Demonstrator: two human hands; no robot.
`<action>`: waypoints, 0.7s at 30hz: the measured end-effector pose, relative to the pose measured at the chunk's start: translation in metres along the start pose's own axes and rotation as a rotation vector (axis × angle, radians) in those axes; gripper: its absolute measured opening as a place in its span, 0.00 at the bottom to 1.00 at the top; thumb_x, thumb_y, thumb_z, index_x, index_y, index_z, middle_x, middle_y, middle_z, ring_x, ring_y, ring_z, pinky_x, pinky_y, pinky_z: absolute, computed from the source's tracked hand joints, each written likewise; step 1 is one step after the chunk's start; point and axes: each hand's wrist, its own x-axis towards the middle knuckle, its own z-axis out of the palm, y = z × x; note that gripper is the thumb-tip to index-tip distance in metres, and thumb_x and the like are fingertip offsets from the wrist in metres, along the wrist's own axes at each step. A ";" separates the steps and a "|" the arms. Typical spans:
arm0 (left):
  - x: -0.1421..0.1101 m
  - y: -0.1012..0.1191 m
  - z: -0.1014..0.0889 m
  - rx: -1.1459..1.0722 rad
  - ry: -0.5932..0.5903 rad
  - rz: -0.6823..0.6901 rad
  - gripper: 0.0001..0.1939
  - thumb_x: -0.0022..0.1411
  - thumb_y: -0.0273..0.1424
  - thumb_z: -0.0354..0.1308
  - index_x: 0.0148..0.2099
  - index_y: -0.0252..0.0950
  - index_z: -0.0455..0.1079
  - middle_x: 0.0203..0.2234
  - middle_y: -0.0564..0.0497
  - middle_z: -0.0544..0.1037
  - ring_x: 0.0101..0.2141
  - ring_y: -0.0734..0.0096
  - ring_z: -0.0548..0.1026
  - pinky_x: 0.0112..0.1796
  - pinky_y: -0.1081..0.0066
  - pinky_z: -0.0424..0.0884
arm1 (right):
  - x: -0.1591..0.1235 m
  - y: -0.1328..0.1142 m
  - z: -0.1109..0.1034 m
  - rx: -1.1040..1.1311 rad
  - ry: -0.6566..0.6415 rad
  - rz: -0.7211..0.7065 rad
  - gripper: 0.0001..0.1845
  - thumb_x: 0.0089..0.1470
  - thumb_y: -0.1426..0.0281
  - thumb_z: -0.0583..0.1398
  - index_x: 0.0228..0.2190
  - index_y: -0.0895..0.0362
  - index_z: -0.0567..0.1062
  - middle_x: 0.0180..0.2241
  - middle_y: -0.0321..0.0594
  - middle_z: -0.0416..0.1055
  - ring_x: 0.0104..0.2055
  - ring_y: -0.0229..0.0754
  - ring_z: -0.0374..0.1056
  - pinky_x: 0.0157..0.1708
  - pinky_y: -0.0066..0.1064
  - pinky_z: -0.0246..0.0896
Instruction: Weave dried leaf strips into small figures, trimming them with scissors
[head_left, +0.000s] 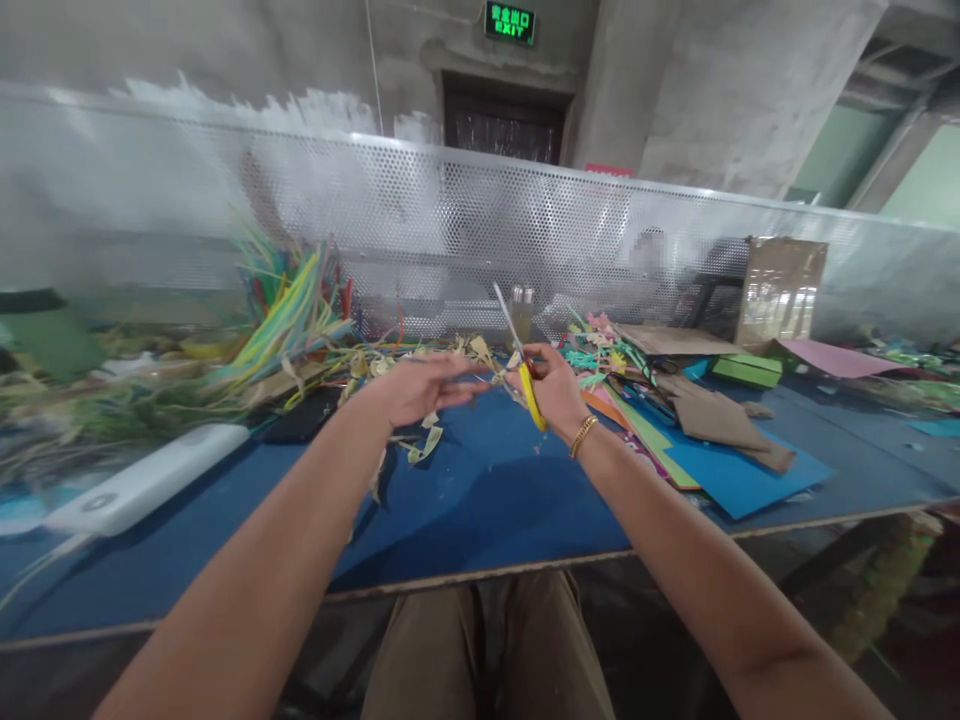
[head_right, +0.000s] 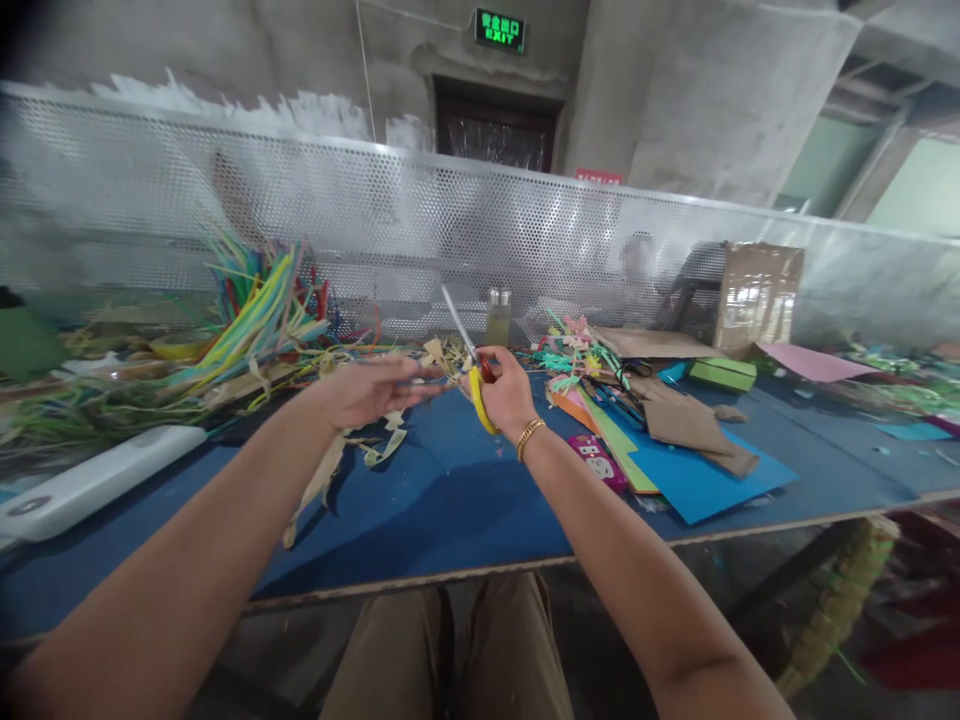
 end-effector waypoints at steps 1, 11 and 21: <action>0.003 0.006 -0.010 -0.036 0.096 0.097 0.04 0.55 0.28 0.60 0.34 0.33 0.69 0.39 0.47 0.77 0.41 0.70 0.76 0.36 0.79 0.72 | 0.002 0.000 0.000 0.055 0.027 0.040 0.22 0.39 0.64 0.64 0.39 0.53 0.67 0.25 0.32 0.68 0.22 0.33 0.62 0.23 0.26 0.60; -0.002 -0.024 0.001 1.108 0.719 0.621 0.21 0.46 0.28 0.64 0.45 0.41 0.72 0.56 0.43 0.65 0.58 0.45 0.55 0.56 0.52 0.52 | 0.009 0.006 -0.007 0.297 0.169 0.282 0.26 0.33 0.67 0.68 0.36 0.54 0.65 0.21 0.28 0.63 0.19 0.31 0.60 0.19 0.25 0.60; -0.004 -0.043 0.058 1.501 0.354 0.924 0.16 0.54 0.24 0.56 0.46 0.41 0.69 0.48 0.44 0.70 0.52 0.53 0.62 0.51 0.54 0.57 | 0.000 0.003 0.004 0.459 0.099 0.356 0.30 0.33 0.67 0.69 0.39 0.54 0.63 0.18 0.27 0.64 0.18 0.33 0.62 0.16 0.23 0.58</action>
